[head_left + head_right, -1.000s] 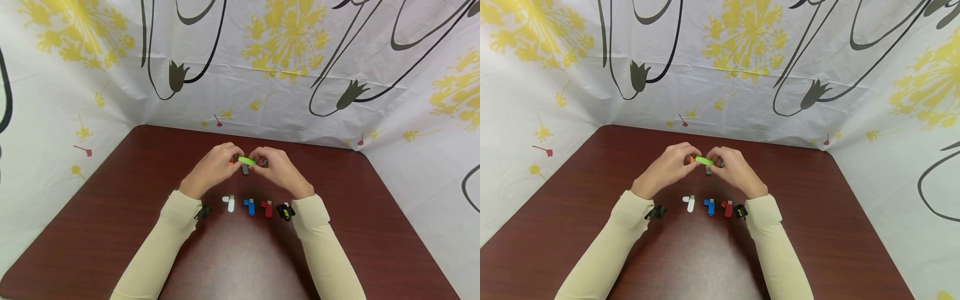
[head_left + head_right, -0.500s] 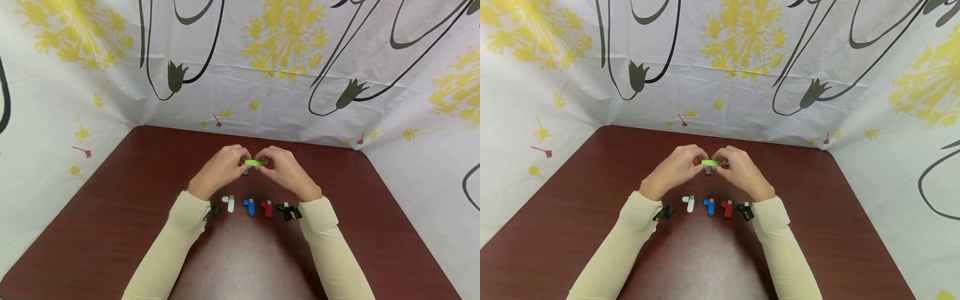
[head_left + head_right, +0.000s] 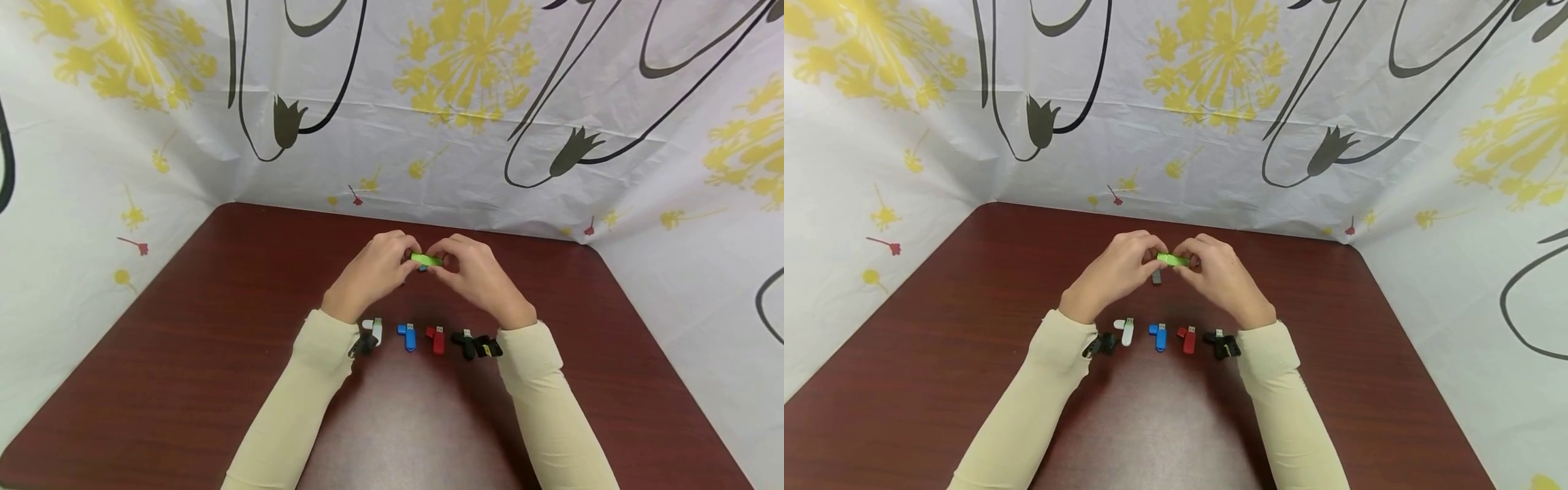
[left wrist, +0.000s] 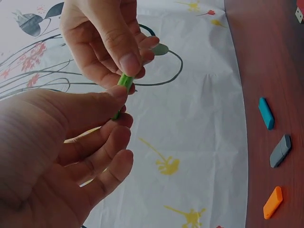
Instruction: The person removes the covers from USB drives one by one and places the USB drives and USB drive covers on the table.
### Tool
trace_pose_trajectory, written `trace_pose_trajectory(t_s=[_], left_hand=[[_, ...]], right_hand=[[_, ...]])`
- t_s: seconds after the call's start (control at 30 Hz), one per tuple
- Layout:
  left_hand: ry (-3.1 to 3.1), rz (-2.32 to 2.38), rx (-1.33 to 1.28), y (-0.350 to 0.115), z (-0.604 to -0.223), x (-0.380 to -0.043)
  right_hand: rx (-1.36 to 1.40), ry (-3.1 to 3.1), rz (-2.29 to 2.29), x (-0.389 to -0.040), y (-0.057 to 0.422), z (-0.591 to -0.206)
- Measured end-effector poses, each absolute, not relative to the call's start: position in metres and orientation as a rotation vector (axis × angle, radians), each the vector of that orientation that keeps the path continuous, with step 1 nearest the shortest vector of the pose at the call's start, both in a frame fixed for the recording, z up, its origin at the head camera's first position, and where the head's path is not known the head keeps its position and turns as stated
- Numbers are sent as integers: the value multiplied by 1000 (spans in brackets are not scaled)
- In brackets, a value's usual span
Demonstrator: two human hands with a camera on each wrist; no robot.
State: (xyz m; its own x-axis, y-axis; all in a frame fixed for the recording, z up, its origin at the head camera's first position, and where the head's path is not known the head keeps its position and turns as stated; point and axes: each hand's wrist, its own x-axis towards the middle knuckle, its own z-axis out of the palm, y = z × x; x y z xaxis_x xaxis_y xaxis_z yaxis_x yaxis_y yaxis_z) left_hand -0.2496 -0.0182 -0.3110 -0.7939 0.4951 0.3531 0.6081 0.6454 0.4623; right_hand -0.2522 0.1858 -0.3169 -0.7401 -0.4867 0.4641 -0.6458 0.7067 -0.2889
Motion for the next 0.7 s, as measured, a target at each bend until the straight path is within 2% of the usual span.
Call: trace_pose_trajectory(t_s=[0.7], left_hand=[[-2610, -834, -956, -20, -315, -251]], right_hand=[[860, -2595, 626, -253, 189, -315]])
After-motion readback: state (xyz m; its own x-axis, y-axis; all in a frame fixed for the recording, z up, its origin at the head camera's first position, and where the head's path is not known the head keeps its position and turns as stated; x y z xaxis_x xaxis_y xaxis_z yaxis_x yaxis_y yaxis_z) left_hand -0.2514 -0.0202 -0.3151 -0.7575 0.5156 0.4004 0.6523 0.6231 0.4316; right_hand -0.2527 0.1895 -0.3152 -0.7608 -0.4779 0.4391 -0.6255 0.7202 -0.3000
